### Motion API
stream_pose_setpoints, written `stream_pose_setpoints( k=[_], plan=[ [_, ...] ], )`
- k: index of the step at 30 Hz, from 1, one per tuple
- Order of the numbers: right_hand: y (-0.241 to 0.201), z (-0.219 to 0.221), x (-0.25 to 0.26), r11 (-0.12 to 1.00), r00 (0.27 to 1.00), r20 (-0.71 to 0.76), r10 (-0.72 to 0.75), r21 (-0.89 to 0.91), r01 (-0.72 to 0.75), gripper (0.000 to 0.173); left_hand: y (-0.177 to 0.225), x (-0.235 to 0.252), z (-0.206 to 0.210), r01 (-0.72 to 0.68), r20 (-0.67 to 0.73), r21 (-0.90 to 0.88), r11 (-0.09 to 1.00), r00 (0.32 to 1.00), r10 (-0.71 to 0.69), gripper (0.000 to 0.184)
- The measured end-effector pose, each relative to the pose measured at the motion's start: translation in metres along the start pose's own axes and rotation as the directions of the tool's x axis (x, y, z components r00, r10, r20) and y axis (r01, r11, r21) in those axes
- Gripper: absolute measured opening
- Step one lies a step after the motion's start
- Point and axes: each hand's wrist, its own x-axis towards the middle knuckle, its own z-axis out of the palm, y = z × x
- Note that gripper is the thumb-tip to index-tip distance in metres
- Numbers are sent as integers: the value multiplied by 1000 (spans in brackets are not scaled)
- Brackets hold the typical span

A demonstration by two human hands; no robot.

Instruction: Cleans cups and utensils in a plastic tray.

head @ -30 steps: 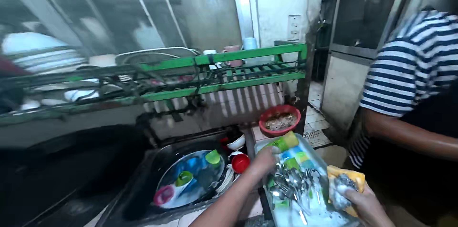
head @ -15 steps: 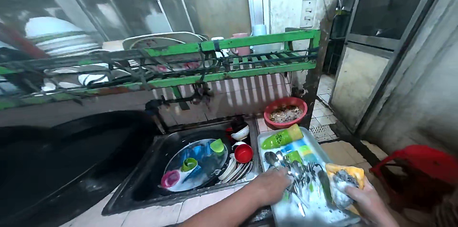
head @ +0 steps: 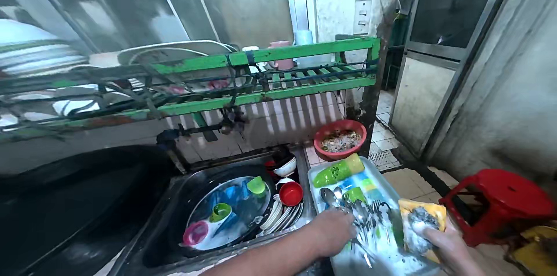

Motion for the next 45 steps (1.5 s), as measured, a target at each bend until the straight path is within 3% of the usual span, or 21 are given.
stream_pose_setpoints(
  k=[3, 5, 9, 12, 16, 20, 31, 38, 45],
  plan=[
    [0, 0, -2, 1000, 1000, -1, 6, -25, -6, 87, 3, -3, -1, 49, -1, -93, 995, 999, -49, 36],
    [0, 0, -1, 998, 1000, -1, 8, -61, -8, 88, -8, -9, -10, 138, -77, -221, 965, 984, -159, 44],
    [-1, 1, -1, 987, 1000, 7, 30, -161, -28, 88, -49, -4, -33, 434, -170, -296, 851, 852, -495, 38],
    [-3, 2, -4, 972, 999, -1, 46, -231, -45, 82, -74, 20, -29, 507, -104, -373, 777, 810, -578, 36],
    [-3, 1, -9, 981, 1000, 18, -4, -196, 8, 82, -86, 51, -27, 471, 75, -545, 694, 851, -519, 41],
    [-9, 2, -13, 980, 1000, 28, -6, -198, 11, 77, -89, 50, -38, 478, 165, -579, 661, 862, -479, 37],
    [-7, 10, -10, 944, 999, 2, 39, -328, -36, 79, -85, 34, -21, 305, 83, -514, 801, 948, -307, 36],
    [-7, 14, -10, 919, 1000, 11, 13, -393, -7, 75, -84, 28, -25, 237, 144, -430, 871, 970, -193, 42],
    [-2, 12, -8, 896, 999, -25, 21, -444, -30, 74, -106, 21, -57, 280, 130, -450, 848, 960, -248, 33]
  ],
)
